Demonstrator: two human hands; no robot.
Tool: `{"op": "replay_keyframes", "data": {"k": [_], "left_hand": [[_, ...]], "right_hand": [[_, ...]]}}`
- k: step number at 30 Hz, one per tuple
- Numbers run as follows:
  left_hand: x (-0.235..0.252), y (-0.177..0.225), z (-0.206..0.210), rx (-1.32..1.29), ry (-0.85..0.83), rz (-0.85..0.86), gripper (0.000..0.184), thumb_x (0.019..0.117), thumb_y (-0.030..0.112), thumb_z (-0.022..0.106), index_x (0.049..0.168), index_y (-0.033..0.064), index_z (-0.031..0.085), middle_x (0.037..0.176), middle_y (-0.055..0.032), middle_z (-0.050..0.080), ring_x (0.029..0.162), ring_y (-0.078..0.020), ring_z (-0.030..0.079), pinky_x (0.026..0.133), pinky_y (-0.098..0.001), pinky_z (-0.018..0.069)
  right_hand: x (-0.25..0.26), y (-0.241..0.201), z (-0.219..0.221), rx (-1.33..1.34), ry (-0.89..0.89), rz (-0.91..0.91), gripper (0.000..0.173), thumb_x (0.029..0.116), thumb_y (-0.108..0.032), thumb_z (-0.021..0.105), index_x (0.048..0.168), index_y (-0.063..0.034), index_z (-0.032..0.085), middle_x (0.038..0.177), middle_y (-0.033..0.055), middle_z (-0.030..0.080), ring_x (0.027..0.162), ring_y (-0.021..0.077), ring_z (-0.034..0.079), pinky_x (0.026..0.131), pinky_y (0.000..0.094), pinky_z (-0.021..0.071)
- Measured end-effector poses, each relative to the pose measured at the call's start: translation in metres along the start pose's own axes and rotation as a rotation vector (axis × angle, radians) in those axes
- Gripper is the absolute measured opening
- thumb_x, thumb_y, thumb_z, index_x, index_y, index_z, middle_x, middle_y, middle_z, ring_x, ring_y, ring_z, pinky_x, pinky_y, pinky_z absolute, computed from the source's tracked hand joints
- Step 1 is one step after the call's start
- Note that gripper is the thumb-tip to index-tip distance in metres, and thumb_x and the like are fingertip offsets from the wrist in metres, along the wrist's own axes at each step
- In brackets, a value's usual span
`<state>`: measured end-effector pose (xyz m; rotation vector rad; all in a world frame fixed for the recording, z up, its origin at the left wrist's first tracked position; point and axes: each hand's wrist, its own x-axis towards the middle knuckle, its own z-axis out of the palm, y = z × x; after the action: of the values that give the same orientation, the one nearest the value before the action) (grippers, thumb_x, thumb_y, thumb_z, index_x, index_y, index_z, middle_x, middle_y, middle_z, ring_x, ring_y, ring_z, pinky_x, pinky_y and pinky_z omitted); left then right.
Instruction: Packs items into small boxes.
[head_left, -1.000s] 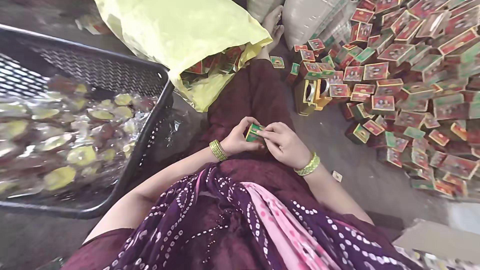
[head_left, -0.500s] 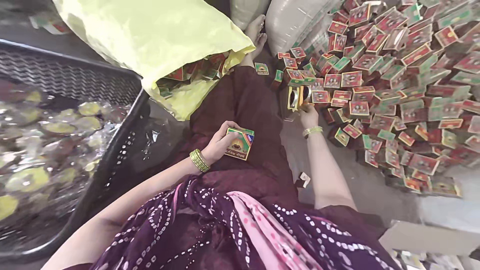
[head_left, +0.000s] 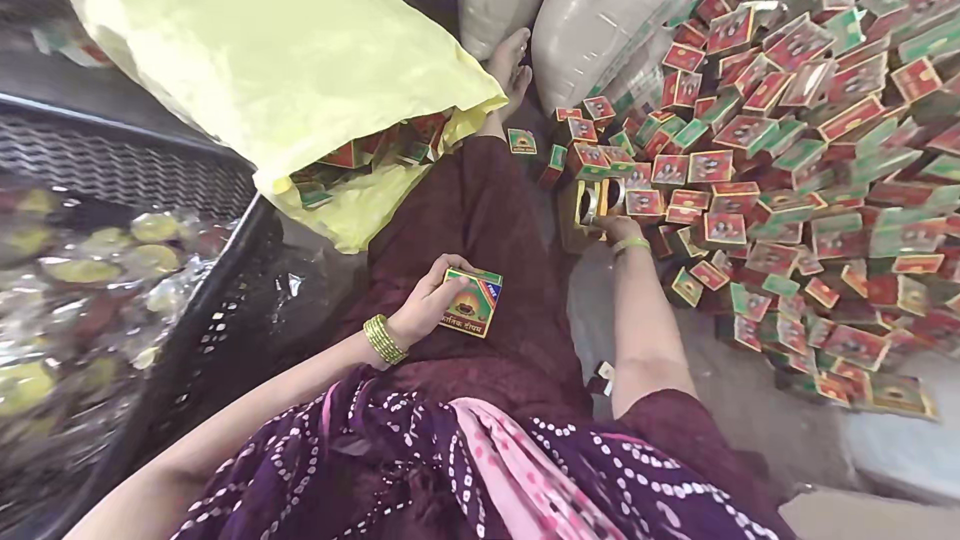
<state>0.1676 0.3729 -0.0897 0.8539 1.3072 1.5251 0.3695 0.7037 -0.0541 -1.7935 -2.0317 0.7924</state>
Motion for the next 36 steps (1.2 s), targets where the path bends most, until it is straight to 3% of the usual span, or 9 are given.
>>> {"op": "replay_keyframes", "data": {"k": [4,8,14,17,23,25,31,34,36], "left_hand": [[0.0,-0.003,-0.003,-0.005,-0.011,0.025,0.027,0.1045,0.023,0.046,0.127,0.0104,0.054,0.109,-0.0047,0.071,0.095,-0.0165,0.072,0.084,-0.0361,0.0621],[-0.001,-0.003,-0.001,0.007,-0.01,0.036,0.026,0.1043,0.024,0.046,0.126,0.0116,0.055,0.108,-0.004,0.071,0.094,-0.0154,0.071,0.083,-0.0349,0.0613],[-0.005,-0.002,0.001,0.019,0.004,0.041,0.026,0.1051,0.021,0.045,0.128,0.0104,0.053,0.108,-0.0039,0.071,0.094,-0.0148,0.072,0.083,-0.0341,0.0618],[-0.006,-0.002,0.003,0.034,0.032,0.066,0.028,0.105,0.023,0.047,0.13,0.0092,0.05,0.112,-0.0041,0.07,0.095,-0.0146,0.071,0.083,-0.0339,0.0619],[-0.005,-0.005,0.005,0.062,0.082,0.129,0.027,0.1066,0.021,0.049,0.131,0.009,0.053,0.123,-0.0059,0.067,0.105,-0.0163,0.069,0.09,-0.0362,0.0596],[-0.004,-0.005,0.006,0.105,0.082,0.141,0.028,0.108,0.021,0.045,0.13,0.0086,0.054,0.121,-0.0062,0.068,0.103,-0.0163,0.069,0.09,-0.0371,0.06],[-0.009,-0.005,0.005,0.197,0.079,0.206,0.039,0.1113,0.032,0.029,0.13,0.0105,0.054,0.114,-0.0035,0.069,0.101,-0.0126,0.068,0.088,-0.0354,0.0586],[-0.011,-0.007,0.002,0.175,0.07,0.207,0.045,0.1056,0.044,0.049,0.131,0.0072,0.052,0.109,-0.0042,0.07,0.096,-0.0124,0.069,0.086,-0.0354,0.0596],[-0.013,-0.002,0.006,0.13,0.08,0.159,0.046,0.0959,0.029,0.07,0.13,0.0061,0.051,0.107,-0.0062,0.07,0.091,-0.0144,0.071,0.083,-0.0354,0.0619]], "right_hand": [[0.035,0.042,0.002,0.279,-0.13,0.317,0.049,0.078,-0.035,0.086,0.115,-0.0065,0.07,0.095,0.0102,0.067,0.078,0.0201,0.06,0.071,0.0435,0.0518],[0.014,0.058,0.011,0.285,-0.163,0.294,0.039,0.0892,-0.036,0.078,0.113,-0.0074,0.069,0.087,0.0043,0.062,0.066,0.0119,0.051,0.062,0.0338,0.0478],[0.009,0.062,0.03,-0.01,-0.083,0.155,0.042,0.0922,-0.036,0.076,0.113,0.0005,0.072,0.113,0.025,0.07,0.107,0.0408,0.066,0.095,0.0628,0.0501],[-0.009,0.049,0.025,-0.263,-0.09,0.133,0.037,0.0923,-0.033,0.073,0.112,-0.0017,0.073,0.116,0.0261,0.07,0.113,0.045,0.065,0.095,0.0674,0.0503],[-0.084,-0.012,0.022,0.596,-0.3,-0.16,0.025,0.0978,-0.022,0.07,0.117,-0.0053,0.068,0.112,0.0098,0.069,0.097,0.0194,0.067,0.085,0.0394,0.058],[-0.134,-0.041,0.018,0.808,-0.454,-0.244,0.017,0.097,-0.016,0.069,0.112,-0.0067,0.071,0.128,0.0066,0.068,0.108,0.0183,0.067,0.092,0.0386,0.0576],[-0.211,-0.083,0.036,0.859,-0.726,-0.259,0.013,0.0963,-0.01,0.066,0.097,-0.0015,0.076,0.143,0.0094,0.061,0.121,0.0188,0.062,0.1,0.0367,0.0533],[-0.216,-0.086,0.051,0.794,-0.692,-0.159,0.018,0.096,-0.016,0.071,0.108,-0.0027,0.075,0.129,0.0098,0.068,0.112,0.0179,0.065,0.095,0.0354,0.0548],[-0.215,-0.087,0.056,0.771,-0.664,-0.12,0.019,0.0959,-0.017,0.072,0.109,-0.0031,0.075,0.12,0.0099,0.071,0.106,0.0177,0.067,0.091,0.0347,0.0557]]}}
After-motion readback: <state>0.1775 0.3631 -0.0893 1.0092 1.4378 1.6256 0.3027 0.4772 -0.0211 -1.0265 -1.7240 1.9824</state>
